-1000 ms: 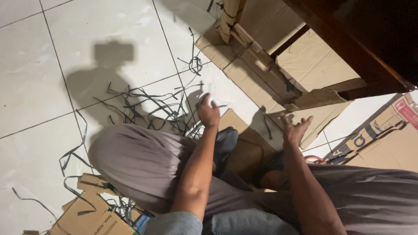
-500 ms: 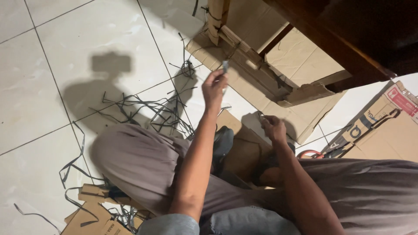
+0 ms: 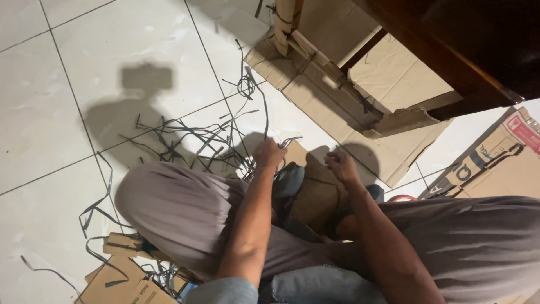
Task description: Wrapping the legs of a wooden table with cardboard for protection
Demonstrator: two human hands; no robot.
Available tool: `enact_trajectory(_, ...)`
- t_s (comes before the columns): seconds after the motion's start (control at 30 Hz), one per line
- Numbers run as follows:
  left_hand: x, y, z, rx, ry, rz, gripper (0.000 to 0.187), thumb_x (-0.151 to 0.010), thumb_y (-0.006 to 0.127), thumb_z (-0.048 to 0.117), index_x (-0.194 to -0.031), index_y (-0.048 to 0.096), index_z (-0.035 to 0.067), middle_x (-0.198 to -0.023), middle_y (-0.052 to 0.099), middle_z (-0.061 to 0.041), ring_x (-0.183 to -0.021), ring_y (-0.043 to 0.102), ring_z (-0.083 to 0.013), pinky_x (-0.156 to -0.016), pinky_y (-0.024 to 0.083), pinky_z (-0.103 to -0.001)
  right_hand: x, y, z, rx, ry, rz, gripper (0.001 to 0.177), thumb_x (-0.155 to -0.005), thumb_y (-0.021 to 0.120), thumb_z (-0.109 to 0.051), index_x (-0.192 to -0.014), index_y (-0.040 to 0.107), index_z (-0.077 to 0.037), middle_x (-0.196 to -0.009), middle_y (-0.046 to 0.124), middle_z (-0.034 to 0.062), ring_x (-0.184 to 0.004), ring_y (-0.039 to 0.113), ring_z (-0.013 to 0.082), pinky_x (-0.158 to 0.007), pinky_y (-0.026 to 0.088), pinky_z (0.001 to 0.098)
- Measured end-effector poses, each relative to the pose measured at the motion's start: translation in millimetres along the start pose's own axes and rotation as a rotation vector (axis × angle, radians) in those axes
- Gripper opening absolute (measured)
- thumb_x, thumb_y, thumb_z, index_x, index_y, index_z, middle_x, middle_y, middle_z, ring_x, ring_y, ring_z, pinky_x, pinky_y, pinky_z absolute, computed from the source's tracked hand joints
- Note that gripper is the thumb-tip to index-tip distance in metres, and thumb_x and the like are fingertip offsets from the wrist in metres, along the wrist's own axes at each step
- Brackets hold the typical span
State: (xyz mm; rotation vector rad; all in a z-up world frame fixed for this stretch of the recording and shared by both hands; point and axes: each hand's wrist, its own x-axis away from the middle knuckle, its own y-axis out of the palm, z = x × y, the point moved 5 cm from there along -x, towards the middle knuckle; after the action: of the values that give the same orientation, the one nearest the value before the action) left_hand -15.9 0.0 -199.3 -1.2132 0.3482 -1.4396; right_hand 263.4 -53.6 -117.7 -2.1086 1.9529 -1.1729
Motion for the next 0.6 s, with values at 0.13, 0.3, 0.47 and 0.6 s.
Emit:
enact_trajectory(0.13,9.9,-4.1,-2.8,0.008,-0.027,-0.010,0.031,-0.086,0.067,0.039,-0.098,0.078,0.012,-0.092,0.077,-0.012,-0.094,0.076,-0.0359,-0.080,0.060,-0.051,-3.0,0.4,7.1,-0.079,-0.014,0.011,0.041,-0.090,0.069,-0.027,-0.124,0.071,-0.006,-0.096,0.077,0.0169,-0.086,0.074,0.0282,-0.081,0.057,0.0440)
enact_trajectory(0.3,17.2,-48.1,21.6,0.451,-0.059,0.194,0.034,-0.087,0.066,0.045,-0.107,0.077,0.020,-0.103,0.077,-0.010,-0.108,0.071,-0.0382,-0.096,0.055,-0.052,-3.2,-6.2,15.5,-0.118,-0.023,0.015,0.043,-0.089,0.073,-0.026,-0.123,0.070,0.000,-0.093,0.075,0.0200,-0.083,0.074,0.0284,-0.076,0.059,0.0407)
enact_trajectory(0.47,21.0,-110.8,60.0,0.912,0.041,0.326,0.027,-0.083,0.072,0.043,-0.094,0.073,0.018,-0.082,0.076,-0.005,-0.090,0.073,-0.0236,-0.080,0.057,-0.036,1.1,-9.0,3.9,-0.075,-0.066,-0.003,0.045,-0.091,0.072,-0.036,-0.125,0.071,-0.006,-0.096,0.077,0.0166,-0.087,0.075,0.0295,-0.078,0.058,0.0430)
enact_trajectory(0.6,45.6,-142.7,85.5,1.176,0.032,0.258,0.022,-0.082,0.075,0.033,-0.096,0.071,0.016,-0.089,0.079,-0.005,-0.079,0.075,-0.0147,-0.067,0.060,-0.025,-2.2,-6.9,1.3,-0.017,-0.062,0.014,0.044,-0.093,0.070,-0.036,-0.125,0.070,-0.006,-0.097,0.077,0.0163,-0.089,0.076,0.0310,-0.078,0.059,0.0433)
